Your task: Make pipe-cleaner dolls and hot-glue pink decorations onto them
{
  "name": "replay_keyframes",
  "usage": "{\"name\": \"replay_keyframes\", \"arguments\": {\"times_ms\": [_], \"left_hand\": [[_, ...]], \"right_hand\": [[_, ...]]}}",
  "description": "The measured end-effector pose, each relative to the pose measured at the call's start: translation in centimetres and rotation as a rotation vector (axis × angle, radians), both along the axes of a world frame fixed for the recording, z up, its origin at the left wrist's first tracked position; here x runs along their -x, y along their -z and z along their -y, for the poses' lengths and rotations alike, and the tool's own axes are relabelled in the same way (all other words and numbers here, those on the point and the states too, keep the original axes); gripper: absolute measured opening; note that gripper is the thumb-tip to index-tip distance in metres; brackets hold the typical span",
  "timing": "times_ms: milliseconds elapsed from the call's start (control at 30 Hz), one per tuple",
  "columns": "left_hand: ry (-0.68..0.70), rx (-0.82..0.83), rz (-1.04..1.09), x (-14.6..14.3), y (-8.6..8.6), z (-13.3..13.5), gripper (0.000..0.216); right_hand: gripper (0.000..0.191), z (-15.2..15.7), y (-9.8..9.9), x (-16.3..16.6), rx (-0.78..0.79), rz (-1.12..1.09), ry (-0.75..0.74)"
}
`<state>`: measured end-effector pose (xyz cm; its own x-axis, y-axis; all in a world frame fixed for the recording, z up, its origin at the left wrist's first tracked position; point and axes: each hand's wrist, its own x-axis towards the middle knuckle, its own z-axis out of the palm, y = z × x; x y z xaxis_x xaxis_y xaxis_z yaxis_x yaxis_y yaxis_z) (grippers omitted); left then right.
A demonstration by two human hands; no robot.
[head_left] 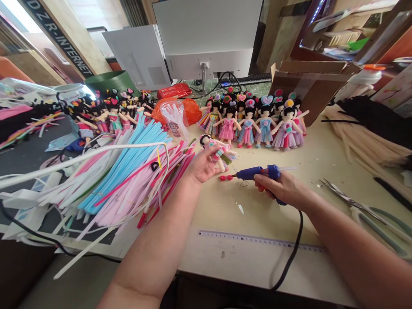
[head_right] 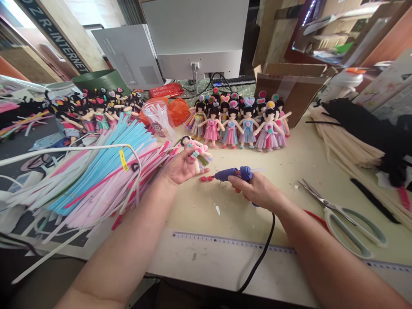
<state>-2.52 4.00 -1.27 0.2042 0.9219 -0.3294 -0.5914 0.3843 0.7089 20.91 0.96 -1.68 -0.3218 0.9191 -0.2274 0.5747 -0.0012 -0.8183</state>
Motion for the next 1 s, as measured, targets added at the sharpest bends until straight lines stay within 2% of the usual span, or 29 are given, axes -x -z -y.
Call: {"name": "replay_keyframes", "arguments": {"times_ms": [433, 1000], "left_hand": [[0.049, 0.002, -0.012, 0.21, 0.20, -0.07, 0.015], [0.092, -0.016, 0.010, 0.57, 0.73, -0.22, 0.024]], "right_hand": [[0.043, -0.03, -0.44, 0.42, -0.100, 0.074, -0.039], [0.043, -0.15, -0.52, 0.48, -0.100, 0.139, -0.047]]}}
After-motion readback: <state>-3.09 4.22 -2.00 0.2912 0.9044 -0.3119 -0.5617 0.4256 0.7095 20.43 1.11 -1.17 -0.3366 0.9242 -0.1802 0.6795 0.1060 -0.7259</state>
